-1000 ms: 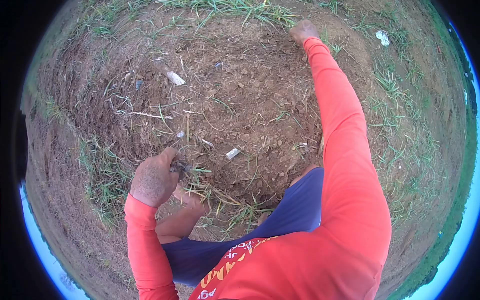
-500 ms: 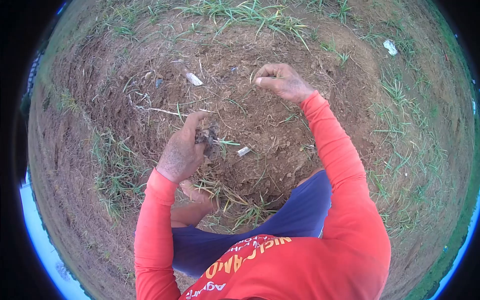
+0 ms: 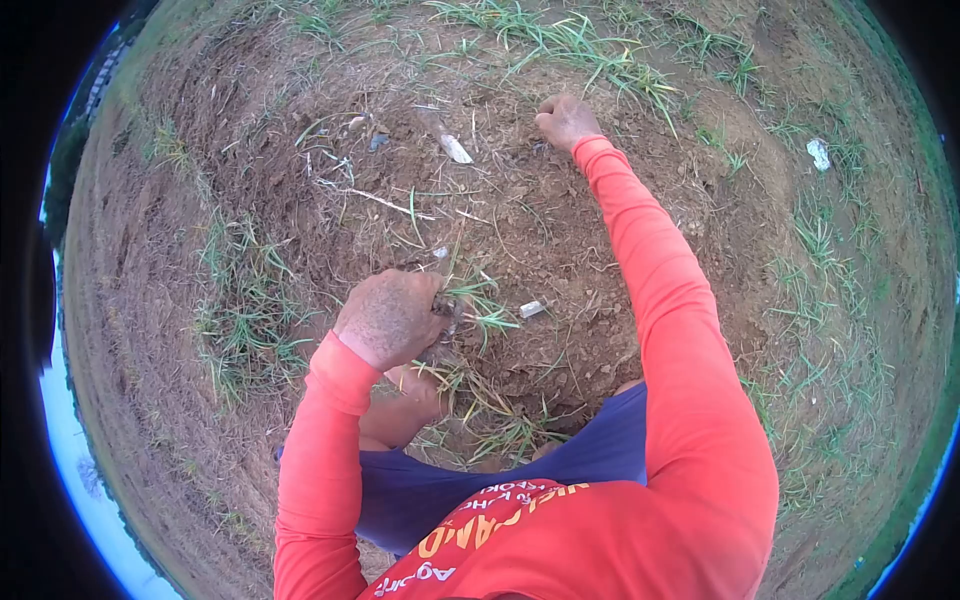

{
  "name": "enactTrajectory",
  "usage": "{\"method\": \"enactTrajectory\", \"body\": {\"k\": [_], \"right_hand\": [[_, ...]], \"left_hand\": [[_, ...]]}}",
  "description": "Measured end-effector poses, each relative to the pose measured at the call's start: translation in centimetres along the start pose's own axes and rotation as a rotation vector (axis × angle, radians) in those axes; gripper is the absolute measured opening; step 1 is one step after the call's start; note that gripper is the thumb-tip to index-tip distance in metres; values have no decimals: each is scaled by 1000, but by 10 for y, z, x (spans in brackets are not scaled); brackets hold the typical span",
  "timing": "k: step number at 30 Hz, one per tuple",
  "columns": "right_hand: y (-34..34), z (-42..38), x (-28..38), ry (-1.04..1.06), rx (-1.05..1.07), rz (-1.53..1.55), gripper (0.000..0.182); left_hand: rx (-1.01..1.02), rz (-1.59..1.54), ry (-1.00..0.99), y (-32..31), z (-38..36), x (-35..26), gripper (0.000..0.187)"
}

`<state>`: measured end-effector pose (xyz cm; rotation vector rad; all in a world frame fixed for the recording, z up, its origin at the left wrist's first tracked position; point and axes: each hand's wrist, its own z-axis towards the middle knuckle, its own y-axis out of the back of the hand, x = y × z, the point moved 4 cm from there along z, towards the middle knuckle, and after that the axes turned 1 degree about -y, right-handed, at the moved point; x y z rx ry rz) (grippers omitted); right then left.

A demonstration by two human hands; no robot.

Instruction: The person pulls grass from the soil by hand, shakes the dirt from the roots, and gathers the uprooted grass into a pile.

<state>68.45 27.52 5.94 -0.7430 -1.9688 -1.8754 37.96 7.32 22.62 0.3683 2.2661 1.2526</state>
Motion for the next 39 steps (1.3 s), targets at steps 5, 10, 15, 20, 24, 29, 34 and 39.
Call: {"method": "enactTrajectory", "body": {"k": [5,10,15,20,24,29,34,39], "right_hand": [[-37,61,42,133,-49,-31,32],[-103,107,112,212,176,-184,36],[-127,107,137,272,249,11,38],[-121,127,127,239,70,5,37],[-134,132,165,254,83,-52,34],[-151,156,171,191,113,-230,29],[-150,169,168,198,58,-280,30],[-110,177,168,207,40,-48,30]], "left_hand": [[19,-59,55,4,-23,1,17],[23,-140,64,12,-35,7,15],[40,-218,37,22,-40,19,17],[-8,-280,-14,27,-42,24,15],[-16,-290,-27,27,-42,30,13],[-17,-319,28,29,-48,44,12],[-22,-316,29,22,-52,51,13],[-37,-339,42,24,-54,56,13]]}}
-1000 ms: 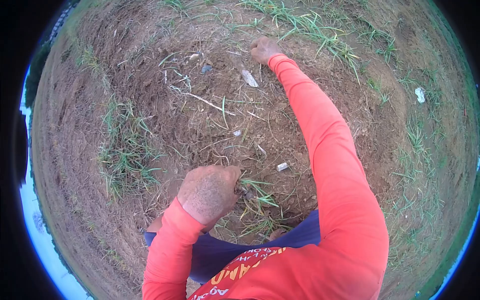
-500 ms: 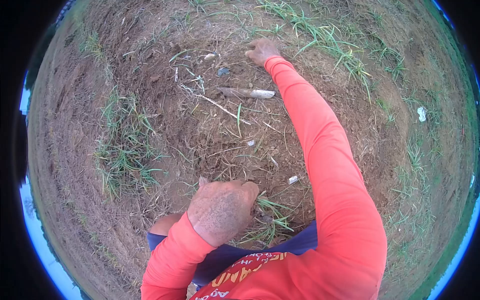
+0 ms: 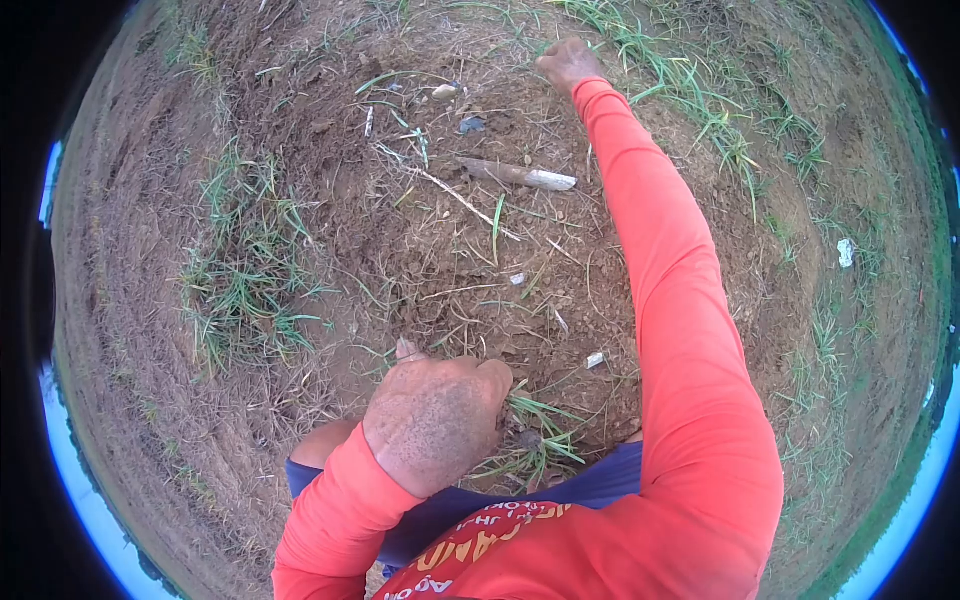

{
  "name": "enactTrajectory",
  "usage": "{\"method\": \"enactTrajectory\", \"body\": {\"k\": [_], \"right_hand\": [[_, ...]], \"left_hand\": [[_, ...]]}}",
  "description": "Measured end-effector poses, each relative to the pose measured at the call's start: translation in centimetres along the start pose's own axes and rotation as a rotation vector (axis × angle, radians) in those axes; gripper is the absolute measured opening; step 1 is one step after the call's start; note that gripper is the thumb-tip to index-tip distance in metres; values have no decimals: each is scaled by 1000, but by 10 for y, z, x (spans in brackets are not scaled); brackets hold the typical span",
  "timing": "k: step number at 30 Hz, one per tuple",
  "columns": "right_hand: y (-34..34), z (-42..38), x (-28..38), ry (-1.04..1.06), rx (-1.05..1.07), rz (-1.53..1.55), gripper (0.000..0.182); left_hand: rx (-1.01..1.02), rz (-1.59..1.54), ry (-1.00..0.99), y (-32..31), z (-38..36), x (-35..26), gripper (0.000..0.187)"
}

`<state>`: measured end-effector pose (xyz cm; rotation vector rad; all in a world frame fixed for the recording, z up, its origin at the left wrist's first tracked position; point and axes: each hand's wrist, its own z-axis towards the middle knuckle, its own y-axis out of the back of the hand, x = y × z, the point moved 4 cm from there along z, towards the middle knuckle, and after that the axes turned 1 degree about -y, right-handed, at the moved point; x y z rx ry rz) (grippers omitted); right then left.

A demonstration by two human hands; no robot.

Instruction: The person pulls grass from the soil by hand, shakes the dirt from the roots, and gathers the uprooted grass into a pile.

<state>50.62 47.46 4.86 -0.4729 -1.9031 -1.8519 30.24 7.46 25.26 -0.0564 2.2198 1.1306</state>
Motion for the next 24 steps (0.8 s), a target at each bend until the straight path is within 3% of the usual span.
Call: {"method": "enactTrajectory", "body": {"k": [1,4,7,10,11,14,16,18,19,23,24], "right_hand": [[10,-2,6,96,57,-134,32],[27,-5,-3,12,-34,85,27],[55,-4,-36,-282,-283,619,21],[54,6,-75,-303,-175,644,16],[32,37,-125,-239,-156,438,19],[29,24,-112,-30,-105,-178,28],[5,55,-130,-62,44,-526,41],[-17,76,-139,-179,70,-495,47],[-4,61,-108,-346,11,-361,46],[-18,71,-108,-174,-104,-162,48],[-20,76,-104,-179,-70,-270,45]], "left_hand": [[9,5,12,3,0,-1,13],[2,18,9,5,-2,-2,14],[1,49,-2,5,-3,0,17],[28,61,7,7,-5,4,20],[35,63,11,9,-3,5,20],[59,46,23,16,3,9,23],[54,24,21,17,4,16,24],[79,23,50,19,7,24,25],[104,31,81,23,9,26,26],[131,28,124,23,15,43,25],[118,9,125,23,16,46,25]]}}
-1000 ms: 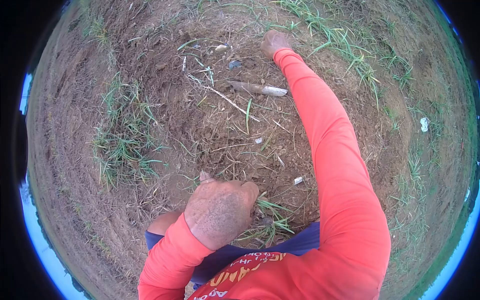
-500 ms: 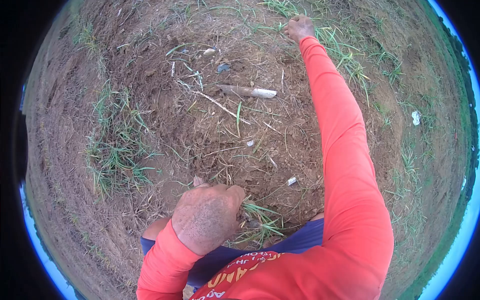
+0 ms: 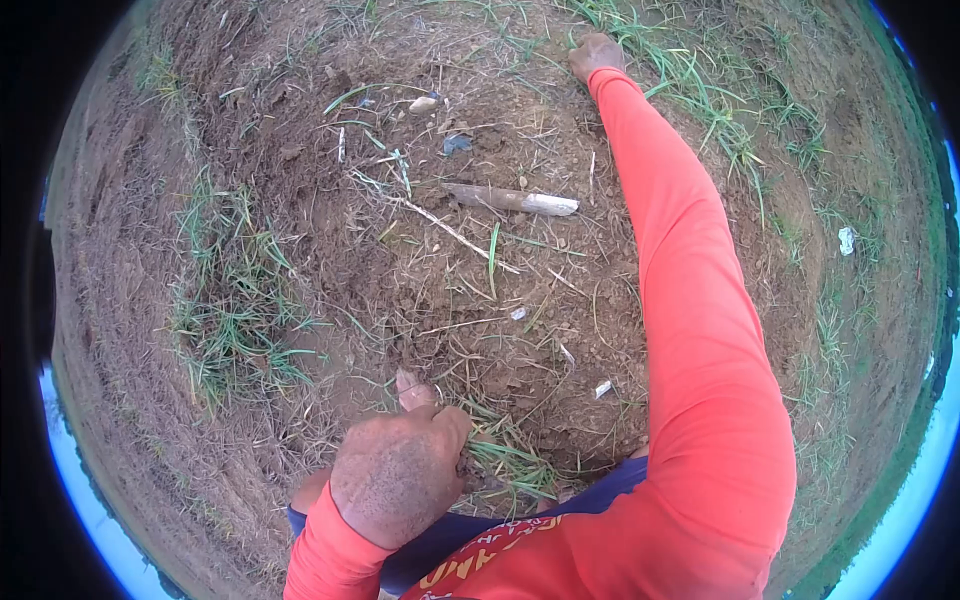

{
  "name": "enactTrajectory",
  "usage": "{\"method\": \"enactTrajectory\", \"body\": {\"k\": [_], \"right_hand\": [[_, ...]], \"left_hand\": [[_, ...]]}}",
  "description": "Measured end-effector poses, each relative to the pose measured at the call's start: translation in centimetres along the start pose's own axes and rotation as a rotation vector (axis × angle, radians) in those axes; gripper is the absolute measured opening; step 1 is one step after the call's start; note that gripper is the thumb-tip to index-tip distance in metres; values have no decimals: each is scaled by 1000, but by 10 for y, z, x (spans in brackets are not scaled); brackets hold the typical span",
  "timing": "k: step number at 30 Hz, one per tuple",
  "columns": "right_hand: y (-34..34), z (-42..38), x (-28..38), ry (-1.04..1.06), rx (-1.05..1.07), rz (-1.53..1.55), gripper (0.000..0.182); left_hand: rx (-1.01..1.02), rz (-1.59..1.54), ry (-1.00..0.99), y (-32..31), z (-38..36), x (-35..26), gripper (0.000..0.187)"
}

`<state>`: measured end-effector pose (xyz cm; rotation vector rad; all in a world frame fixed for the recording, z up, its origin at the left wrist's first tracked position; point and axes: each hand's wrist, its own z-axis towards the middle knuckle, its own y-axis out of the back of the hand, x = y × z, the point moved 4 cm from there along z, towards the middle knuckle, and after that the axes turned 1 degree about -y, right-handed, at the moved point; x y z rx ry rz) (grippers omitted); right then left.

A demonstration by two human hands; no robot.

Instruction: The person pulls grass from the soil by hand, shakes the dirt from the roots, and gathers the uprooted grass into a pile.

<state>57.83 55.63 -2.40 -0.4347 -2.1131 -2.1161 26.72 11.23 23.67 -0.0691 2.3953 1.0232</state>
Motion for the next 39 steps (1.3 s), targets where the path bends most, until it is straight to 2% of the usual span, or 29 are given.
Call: {"method": "enactTrajectory", "body": {"k": [2,3,7,10,11,14,15,18,19,22,23,26,27,29,32,33,36,39], "right_hand": [[0,9,6,0,43,-220,41],[-1,9,3,-46,49,-207,38],[6,6,3,-12,0,-197,34],[35,20,-8,-66,-40,-95,31],[19,62,-41,567,-195,-688,28],[52,70,-37,561,95,-945,32],[76,50,-23,557,44,-864,25],[131,4,-25,-57,191,449,25],[138,-18,-21,-59,178,707,26],[161,-62,-14,-19,281,990,22],[159,-76,-13,-7,335,1225,18],[100,-99,-23,46,156,-344,18],[96,-128,-35,-21,211,37,18],[122,-151,-29,-60,251,786,19],[177,-225,1,93,299,1149,21],[193,-245,9,138,290,1173,22],[232,-311,33,256,280,1269,25],[261,-381,61,352,304,1358,27]], "left_hand": [[-19,-32,-6,1,3,4,25],[-3,-35,4,1,3,4,25],[23,-26,21,0,4,0,23],[6,-28,11,-1,3,-3,23],[-1,-36,0,-2,3,-6,23],[47,-12,14,-2,4,-13,24],[46,3,14,-1,3,-16,23],[19,51,8,-4,2,-23,23],[1,63,3,-5,1,-25,24],[-19,76,-12,-12,-1,-28,25],[-20,78,-13,-14,-2,-29,25],[-71,67,-17,-13,-7,-36,23],[-82,48,-7,-12,-10,-39,20],[-267,-4,-50,-4,-10,-28,23],[-509,-188,-144,-1,-9,-5,24],[-609,-270,-172,5,-8,-2,24],[-547,-924,-42,12,-7,-14,29],[-549,-1161,-198,8,-14,-49,35]]}}
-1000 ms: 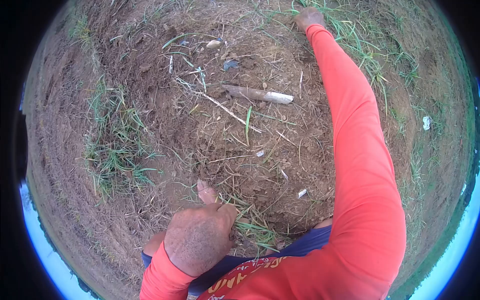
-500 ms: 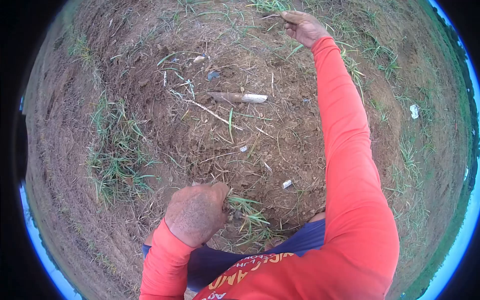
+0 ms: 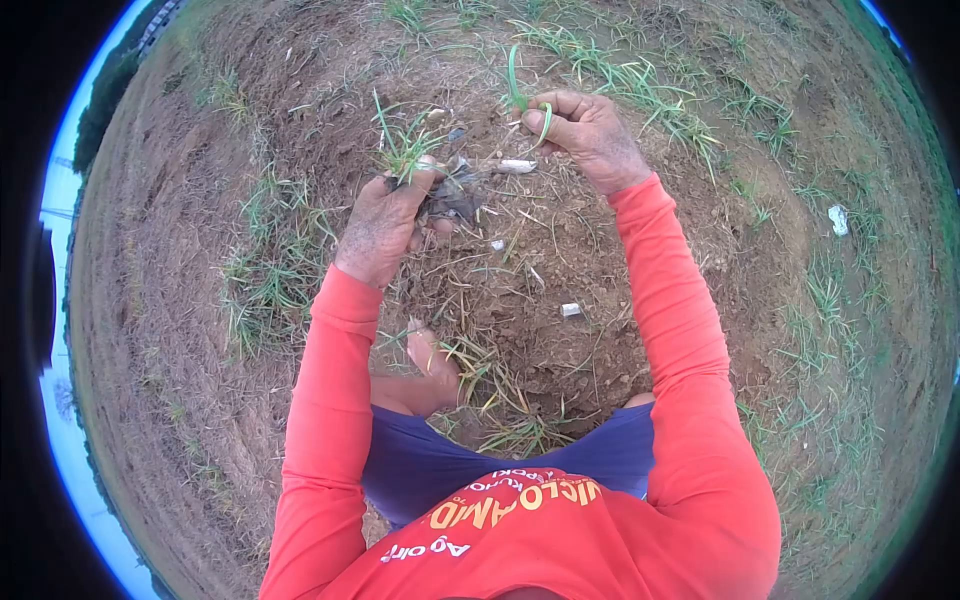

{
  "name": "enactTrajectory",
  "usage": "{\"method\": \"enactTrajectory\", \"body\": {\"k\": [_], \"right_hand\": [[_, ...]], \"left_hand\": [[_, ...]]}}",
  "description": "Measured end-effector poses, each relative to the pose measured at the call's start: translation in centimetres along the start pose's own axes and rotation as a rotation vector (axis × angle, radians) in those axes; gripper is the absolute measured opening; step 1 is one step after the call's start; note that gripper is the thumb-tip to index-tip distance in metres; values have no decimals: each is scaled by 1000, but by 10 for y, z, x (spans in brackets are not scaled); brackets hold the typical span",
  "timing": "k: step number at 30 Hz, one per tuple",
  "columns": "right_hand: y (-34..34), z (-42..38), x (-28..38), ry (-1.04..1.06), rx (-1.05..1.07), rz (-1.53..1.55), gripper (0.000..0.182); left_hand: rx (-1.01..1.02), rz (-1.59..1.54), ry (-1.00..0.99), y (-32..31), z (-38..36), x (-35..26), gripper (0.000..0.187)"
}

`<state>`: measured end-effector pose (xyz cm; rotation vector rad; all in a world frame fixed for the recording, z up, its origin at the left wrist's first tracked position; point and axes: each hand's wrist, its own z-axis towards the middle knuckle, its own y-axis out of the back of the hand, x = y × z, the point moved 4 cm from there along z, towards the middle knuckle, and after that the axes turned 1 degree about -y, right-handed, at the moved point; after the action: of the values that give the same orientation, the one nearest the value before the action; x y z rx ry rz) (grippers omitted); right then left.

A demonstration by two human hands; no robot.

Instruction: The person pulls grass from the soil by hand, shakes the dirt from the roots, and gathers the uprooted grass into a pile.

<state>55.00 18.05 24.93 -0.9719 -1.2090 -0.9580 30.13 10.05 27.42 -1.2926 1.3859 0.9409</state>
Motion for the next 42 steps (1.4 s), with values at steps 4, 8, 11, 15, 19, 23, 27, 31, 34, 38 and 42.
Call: {"method": "enactTrajectory", "body": {"k": [4,8,11,15,19,23,27,31,34,38,42], "right_hand": [[-47,-50,17,31,62,13,24],[-69,-87,12,11,47,28,30],[-62,-123,4,6,-207,-59,31],[-10,-177,-65,-210,-185,-134,22],[43,-228,-108,-409,-151,-226,21],[103,-246,-151,-510,-128,-419,29],[128,-230,-203,-88,10,-1337,57],[87,-215,-231,-119,48,-1662,80],[75,-206,-235,-318,88,-1734,85],[74,-200,-238,-346,140,-1773,81],[74,-204,-242,-369,174,-1827,81]], "left_hand": [[79,-252,113,-30,-15,0,35],[212,-143,-29,-40,-18,11,30],[16,195,-248,-16,-31,7,24],[-99,167,-777,53,-63,-31,20],[-488,-3,-387,197,-103,-55,57],[-1137,408,289,319,-192,58,109],[-603,934,591,276,-313,298,72],[-558,770,800,167,-478,419,43],[-577,567,947,113,-570,476,41],[-570,517,976,78,-643,551,36],[-744,676,1021,99,-647,532,28]]}}
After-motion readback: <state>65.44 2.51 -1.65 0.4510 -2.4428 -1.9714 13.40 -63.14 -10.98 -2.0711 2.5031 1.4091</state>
